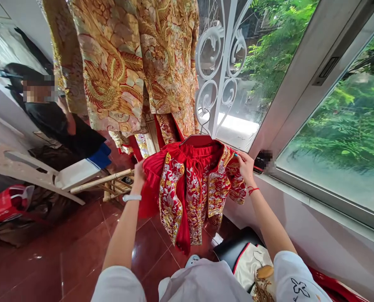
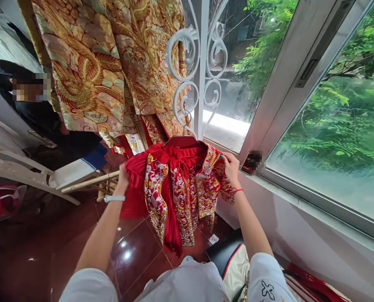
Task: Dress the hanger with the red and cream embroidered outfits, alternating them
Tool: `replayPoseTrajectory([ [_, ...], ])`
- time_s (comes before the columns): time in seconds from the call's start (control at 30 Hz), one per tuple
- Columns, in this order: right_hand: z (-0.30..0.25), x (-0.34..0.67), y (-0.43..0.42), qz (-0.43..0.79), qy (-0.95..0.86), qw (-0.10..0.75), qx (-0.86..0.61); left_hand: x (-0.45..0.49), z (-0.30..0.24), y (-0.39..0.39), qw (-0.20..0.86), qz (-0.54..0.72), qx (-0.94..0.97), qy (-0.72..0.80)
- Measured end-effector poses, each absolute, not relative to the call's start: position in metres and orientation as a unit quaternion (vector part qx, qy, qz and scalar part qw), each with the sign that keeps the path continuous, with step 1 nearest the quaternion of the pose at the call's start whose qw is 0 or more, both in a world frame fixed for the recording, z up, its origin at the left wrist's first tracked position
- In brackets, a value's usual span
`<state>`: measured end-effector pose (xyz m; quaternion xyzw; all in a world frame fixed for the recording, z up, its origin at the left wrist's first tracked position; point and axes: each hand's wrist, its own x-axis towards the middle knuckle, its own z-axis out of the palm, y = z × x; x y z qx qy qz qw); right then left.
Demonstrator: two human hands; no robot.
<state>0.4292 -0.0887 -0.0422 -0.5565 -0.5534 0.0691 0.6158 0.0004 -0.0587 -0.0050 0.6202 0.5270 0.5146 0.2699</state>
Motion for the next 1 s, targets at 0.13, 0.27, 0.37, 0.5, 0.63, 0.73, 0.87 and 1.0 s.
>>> replayPoseTrajectory([
  [0.13, -0.029, 0.433, -0.080, 0.045, -0.520, 0.636, -0.569, -0.019, 0.080, -0.058, 0.016, 0.498, 0.646, 0.578],
  [0.27, -0.020, 0.437, -0.083, 0.029, -0.515, 0.653, -0.555, 0.002, 0.125, -0.127, -0.226, 0.434, 0.687, 0.536],
  [0.37, -0.026, 0.441, -0.094, 0.052, -0.545, 0.638, -0.542, 0.034, 0.085, -0.182, -0.247, 0.389, 0.737, 0.495],
  [0.5, -0.054, 0.426, -0.120, 0.037, -0.594, 0.586, -0.550, 0.073, -0.021, -0.200, -0.128, 0.301, 0.796, 0.509],
  [0.63, -0.090, 0.371, -0.147, -0.024, -0.555, 0.581, -0.595, 0.094, -0.084, -0.178, -0.027, 0.330, 0.736, 0.591],
  [0.73, -0.105, 0.338, -0.144, -0.005, -0.544, 0.551, -0.632, 0.103, -0.088, -0.170, 0.039, 0.337, 0.729, 0.594],
  [0.87, -0.097, 0.336, -0.118, 0.008, -0.501, 0.547, -0.671, 0.108, -0.059, -0.174, 0.127, 0.328, 0.731, 0.584],
  [1.0, -0.070, 0.347, -0.125, 0.059, -0.545, 0.541, -0.638, 0.116, -0.015, -0.198, 0.175, 0.350, 0.720, 0.574],
])
